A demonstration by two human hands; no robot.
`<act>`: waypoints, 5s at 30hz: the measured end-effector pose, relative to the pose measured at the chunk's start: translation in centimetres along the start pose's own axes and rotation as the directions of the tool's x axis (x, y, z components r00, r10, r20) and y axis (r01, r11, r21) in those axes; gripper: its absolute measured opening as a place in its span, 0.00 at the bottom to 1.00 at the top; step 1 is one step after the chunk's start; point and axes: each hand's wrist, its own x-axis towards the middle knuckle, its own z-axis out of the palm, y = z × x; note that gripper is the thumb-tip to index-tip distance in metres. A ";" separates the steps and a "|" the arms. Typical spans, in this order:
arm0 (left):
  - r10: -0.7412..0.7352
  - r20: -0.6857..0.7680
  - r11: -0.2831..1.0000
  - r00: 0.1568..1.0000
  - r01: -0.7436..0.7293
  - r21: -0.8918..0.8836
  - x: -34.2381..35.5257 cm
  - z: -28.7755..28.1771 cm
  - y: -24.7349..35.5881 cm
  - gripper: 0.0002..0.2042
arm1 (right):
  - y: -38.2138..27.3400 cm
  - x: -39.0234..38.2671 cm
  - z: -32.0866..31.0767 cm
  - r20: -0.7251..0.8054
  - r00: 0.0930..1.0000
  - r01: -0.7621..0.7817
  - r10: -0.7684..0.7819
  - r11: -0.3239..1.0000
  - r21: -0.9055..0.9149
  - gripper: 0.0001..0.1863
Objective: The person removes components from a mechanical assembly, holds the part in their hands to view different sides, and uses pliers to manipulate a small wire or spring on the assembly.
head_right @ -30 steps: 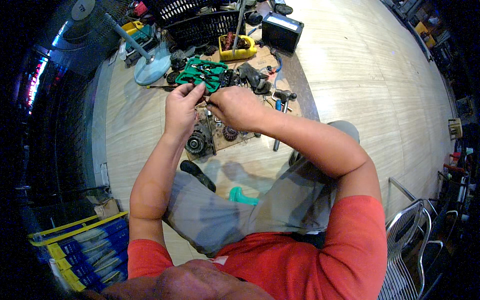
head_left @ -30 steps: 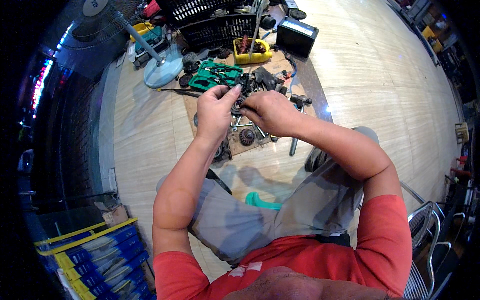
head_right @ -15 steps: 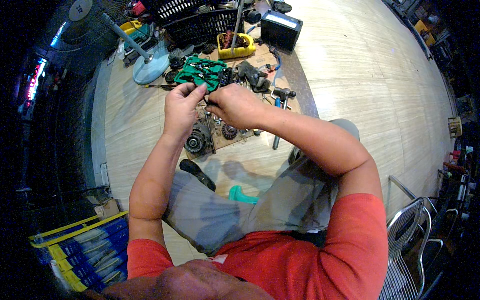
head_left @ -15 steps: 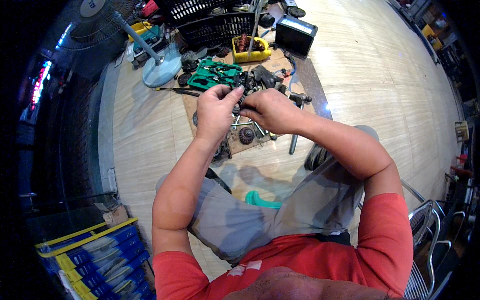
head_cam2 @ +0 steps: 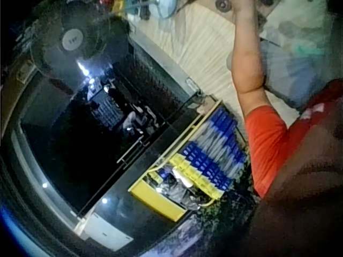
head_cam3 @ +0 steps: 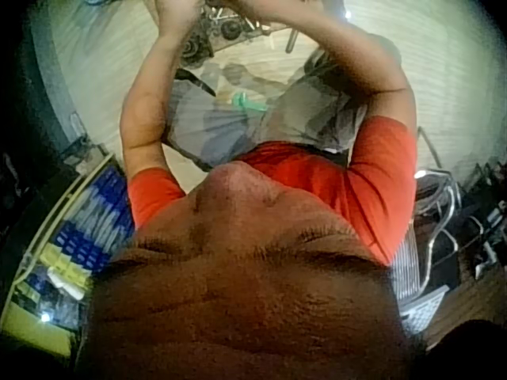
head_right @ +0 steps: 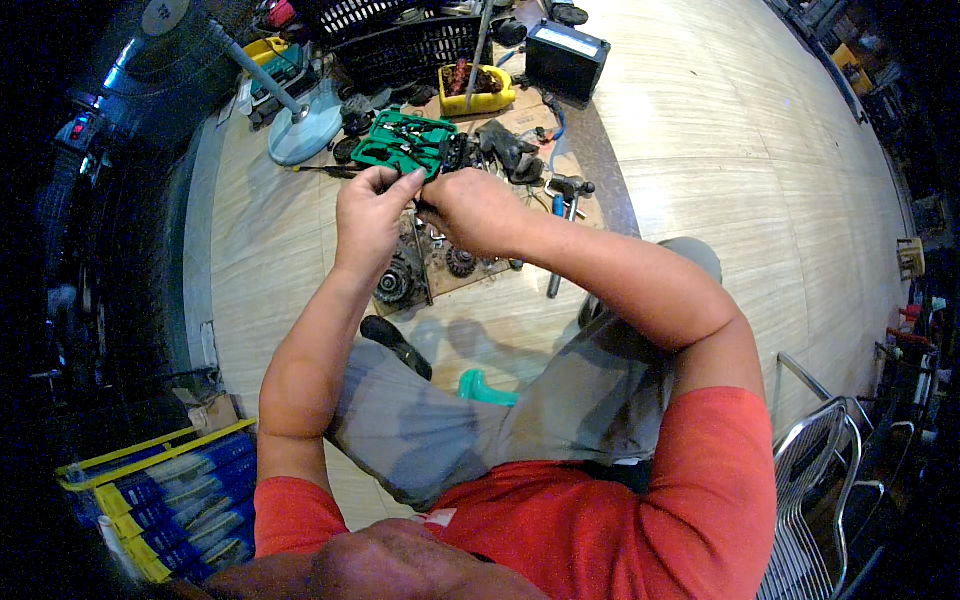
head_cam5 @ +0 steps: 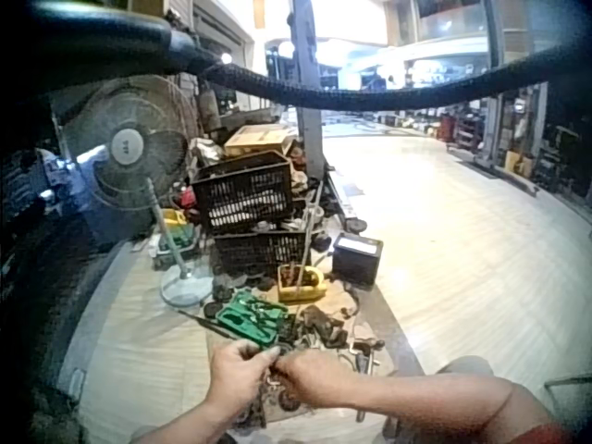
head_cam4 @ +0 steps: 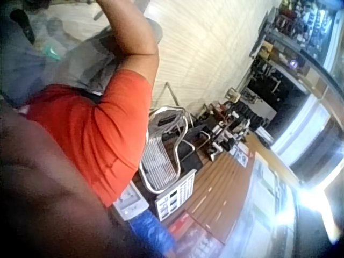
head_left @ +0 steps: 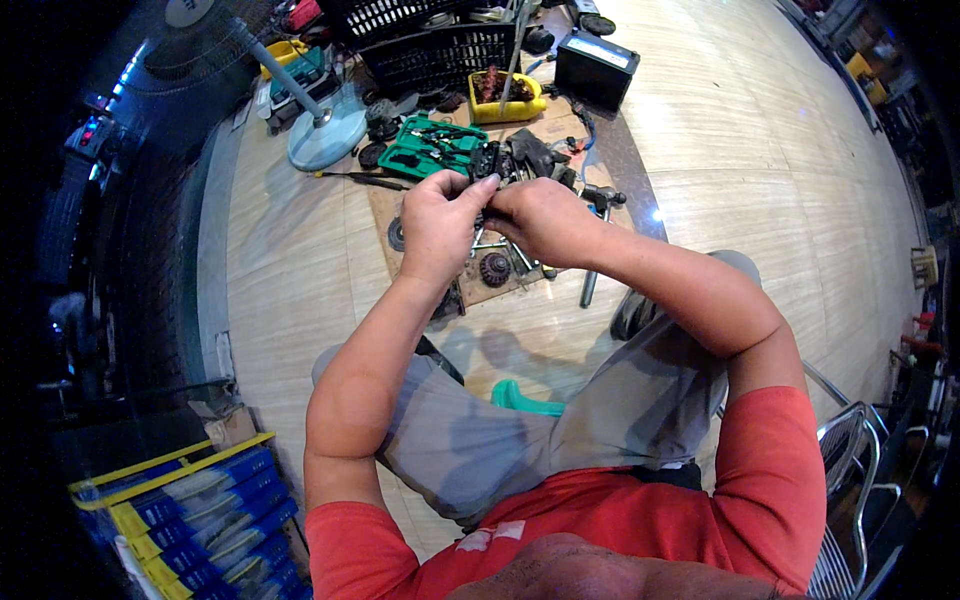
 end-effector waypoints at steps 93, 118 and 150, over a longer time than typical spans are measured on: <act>0.097 0.136 0.992 0.986 -0.085 -0.095 -0.9 0.6 0.0 0.07 | 2.1 0.9 -2.7 0.108 0.921 -0.233 0.375 0.307 0.923 0.11; -0.044 0.279 0.955 0.959 0.123 -0.271 -0.3 0.3 0.1 0.07 | 2.4 0.8 -3.0 0.094 0.930 -0.237 0.355 0.382 0.893 0.13; -0.036 0.207 0.999 0.978 0.040 -0.012 -0.1 0.1 0.2 0.07 | 1.8 0.8 -4.0 0.149 0.904 -0.299 0.400 0.345 0.889 0.11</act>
